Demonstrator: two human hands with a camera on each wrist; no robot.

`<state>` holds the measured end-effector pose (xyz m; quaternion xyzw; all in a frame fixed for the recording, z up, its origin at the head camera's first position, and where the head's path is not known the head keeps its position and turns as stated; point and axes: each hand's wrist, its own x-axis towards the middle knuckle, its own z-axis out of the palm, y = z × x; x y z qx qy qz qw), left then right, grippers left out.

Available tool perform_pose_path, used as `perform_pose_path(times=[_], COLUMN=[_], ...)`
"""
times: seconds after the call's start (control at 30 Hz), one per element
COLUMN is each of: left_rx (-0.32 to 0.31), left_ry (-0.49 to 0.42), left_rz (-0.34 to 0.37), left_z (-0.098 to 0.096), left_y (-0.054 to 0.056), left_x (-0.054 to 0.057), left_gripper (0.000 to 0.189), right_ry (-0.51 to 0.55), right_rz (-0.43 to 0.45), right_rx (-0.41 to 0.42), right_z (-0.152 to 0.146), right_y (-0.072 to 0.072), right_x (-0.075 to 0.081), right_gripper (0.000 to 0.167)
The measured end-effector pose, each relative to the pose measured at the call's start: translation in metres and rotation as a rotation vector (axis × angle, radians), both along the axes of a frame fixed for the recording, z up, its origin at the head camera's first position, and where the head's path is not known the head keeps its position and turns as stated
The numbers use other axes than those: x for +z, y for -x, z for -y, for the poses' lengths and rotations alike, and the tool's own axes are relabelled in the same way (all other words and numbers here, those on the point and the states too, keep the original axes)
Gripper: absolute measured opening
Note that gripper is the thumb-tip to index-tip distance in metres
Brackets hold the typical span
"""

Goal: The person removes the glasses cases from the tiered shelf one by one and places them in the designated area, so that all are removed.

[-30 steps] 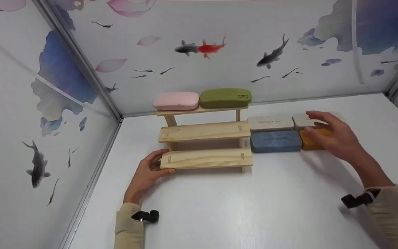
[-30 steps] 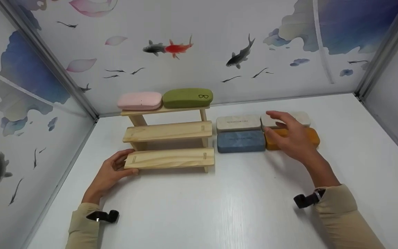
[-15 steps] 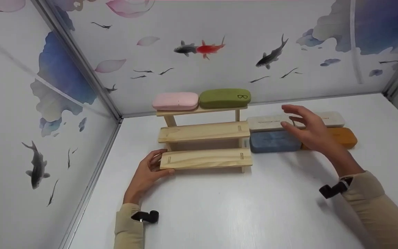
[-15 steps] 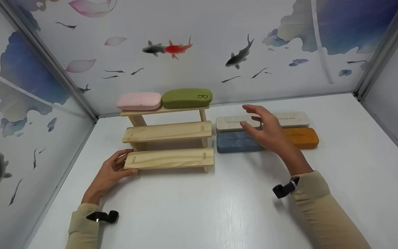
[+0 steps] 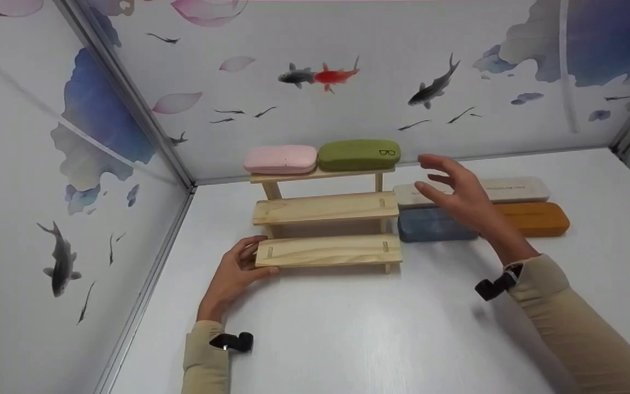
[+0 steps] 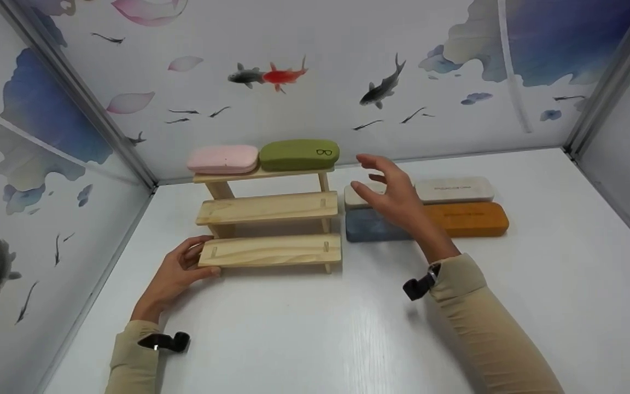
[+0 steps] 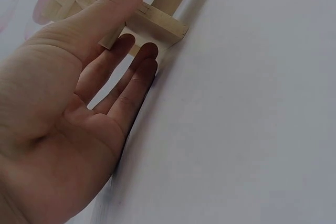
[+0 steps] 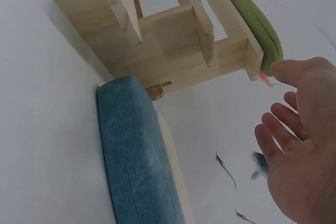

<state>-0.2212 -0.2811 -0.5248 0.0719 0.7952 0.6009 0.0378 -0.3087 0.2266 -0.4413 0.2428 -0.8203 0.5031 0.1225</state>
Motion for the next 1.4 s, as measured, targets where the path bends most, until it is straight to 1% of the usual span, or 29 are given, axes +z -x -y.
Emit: perform_pose_path(times=[0.23, 0.4, 0.67, 0.93, 1.1, 1.27, 1.4], left_rx=[-0.001, -0.005, 0.001, -0.003, -0.004, 0.003, 0.0], left_ry=[-0.01, -0.005, -0.004, 0.0, -0.022, -0.023, -0.023], left_rz=[0.01, 0.009, 0.009, 0.013, 0.017, 0.012, 0.013], left_z=[0.0, 0.001, 0.001, 0.0, 0.002, 0.002, 0.001], left_y=[0.001, 0.0, 0.001, 0.001, 0.001, 0.002, 0.001], left_x=[0.0, 0.0, 0.0, 0.0, 0.0, -0.001, -0.001], left_gripper=[0.079, 0.079, 0.078, 0.08, 0.077, 0.077, 0.078], right_ry=[0.045, 0.086, 0.122, 0.151, 0.174, 0.174, 0.177], right_rz=[0.025, 0.043, 0.09, 0.08, 0.088, 0.095, 0.085], right_rx=[0.043, 0.064, 0.038, 0.021, 0.021, 0.012, -0.007], right_z=[0.021, 0.035, 0.053, 0.065, 0.069, 0.072, 0.071], right_y=[0.011, 0.017, 0.024, 0.029, 0.031, 0.033, 0.032], right_x=[0.007, 0.013, 0.014, 0.012, 0.011, 0.01, 0.01], right_gripper=[0.062, 0.064, 0.077, 0.07, 0.069, 0.07, 0.066])
